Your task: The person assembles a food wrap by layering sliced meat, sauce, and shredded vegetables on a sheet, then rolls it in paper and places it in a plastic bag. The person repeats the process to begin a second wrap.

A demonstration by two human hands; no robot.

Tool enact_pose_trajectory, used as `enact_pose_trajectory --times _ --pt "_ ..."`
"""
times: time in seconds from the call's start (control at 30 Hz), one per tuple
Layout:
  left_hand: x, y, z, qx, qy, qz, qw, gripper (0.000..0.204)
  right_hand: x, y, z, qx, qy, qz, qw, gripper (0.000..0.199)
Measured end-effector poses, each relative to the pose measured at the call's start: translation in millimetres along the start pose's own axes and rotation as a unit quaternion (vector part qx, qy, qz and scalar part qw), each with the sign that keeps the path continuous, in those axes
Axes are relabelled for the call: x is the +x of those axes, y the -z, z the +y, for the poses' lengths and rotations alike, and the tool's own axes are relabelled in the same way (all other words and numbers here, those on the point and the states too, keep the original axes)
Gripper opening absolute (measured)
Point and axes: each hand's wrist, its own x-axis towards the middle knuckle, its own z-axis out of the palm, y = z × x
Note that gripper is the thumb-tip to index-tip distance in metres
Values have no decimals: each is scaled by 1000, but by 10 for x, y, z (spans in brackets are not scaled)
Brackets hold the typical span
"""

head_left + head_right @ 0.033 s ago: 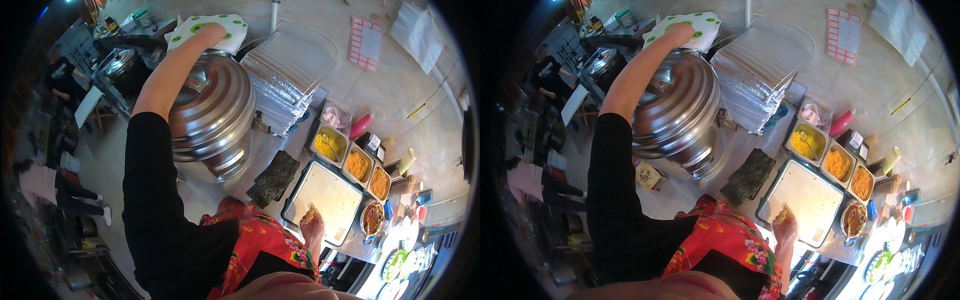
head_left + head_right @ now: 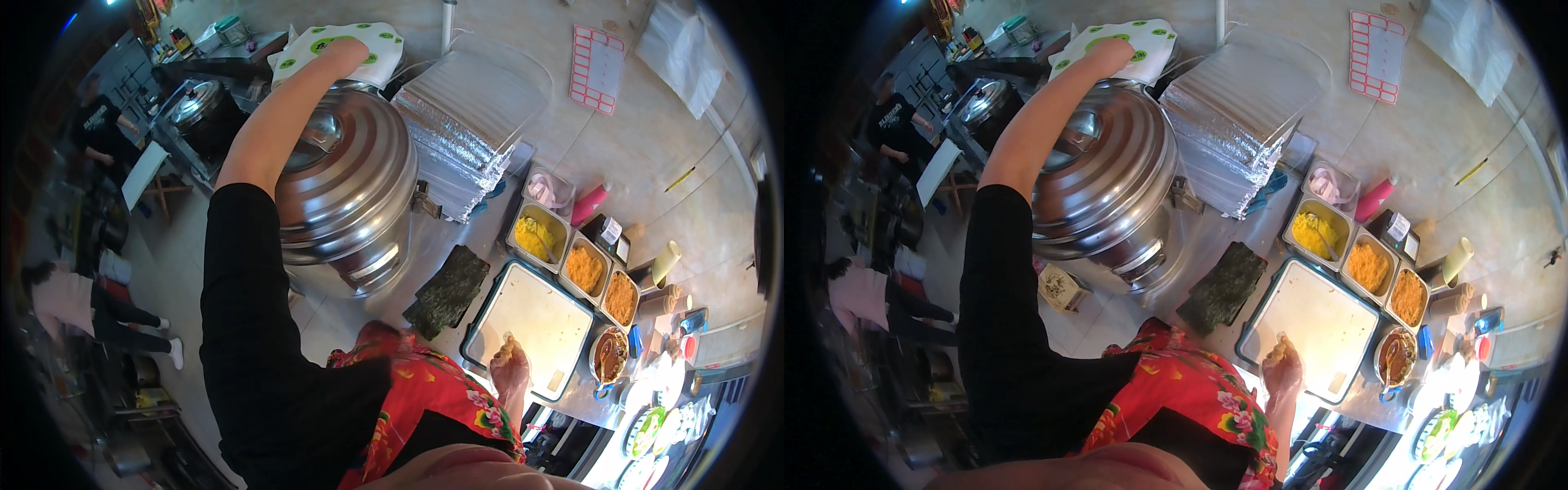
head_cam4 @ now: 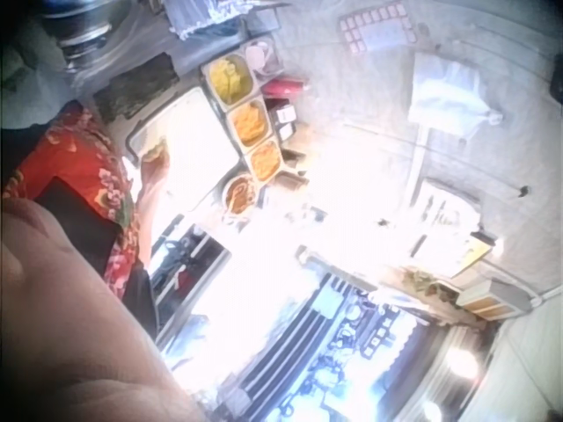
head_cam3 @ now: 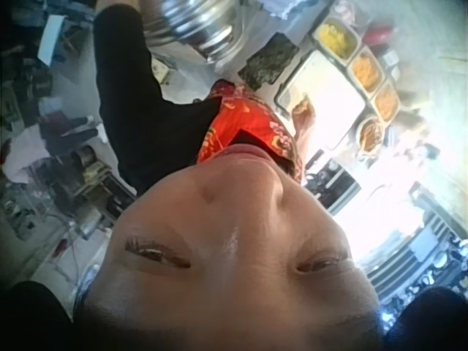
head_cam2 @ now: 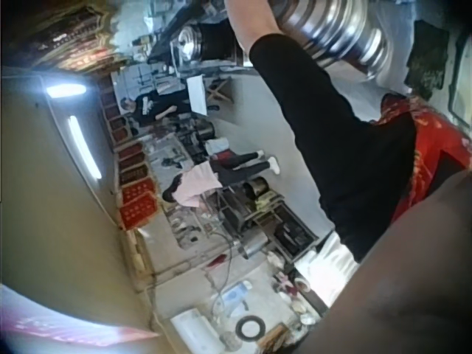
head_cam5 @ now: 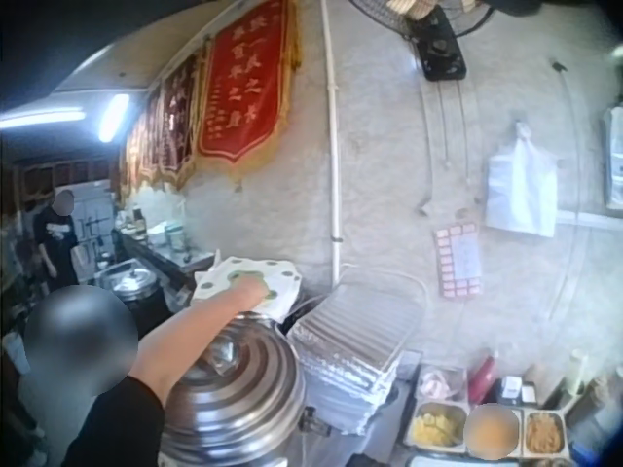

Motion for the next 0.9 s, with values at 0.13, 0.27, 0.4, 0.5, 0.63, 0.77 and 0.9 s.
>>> enact_pose_trajectory --times 0.13,0.27,0.4,0.5,0.63,0.77,0.9 --pt "42 -41 55 1 3 -15 1000 18 -61 77 80 5 12 -14 1000 16" --pt "53 32 -96 -54 7 -23 998 18 -87 115 104 2 38 12 999 15" --pt "72 82 -244 -229 63 -33 971 19 -68 199 84 31 23 -49 998 18" --pt "137 1 -159 -27 -82 7 996 19 -35 214 80 42 9 -88 995 20" --pt "247 -101 45 -35 5 -8 999 21 -22 60 115 31 15 -89 995 21" --pt "273 -97 7 -11 -33 9 999 21 -73 -178 176 -28 62 4 998 11" --pt "307 -118 -176 -39 -45 19 998 17 -114 -203 229 -1 62 24 998 11"
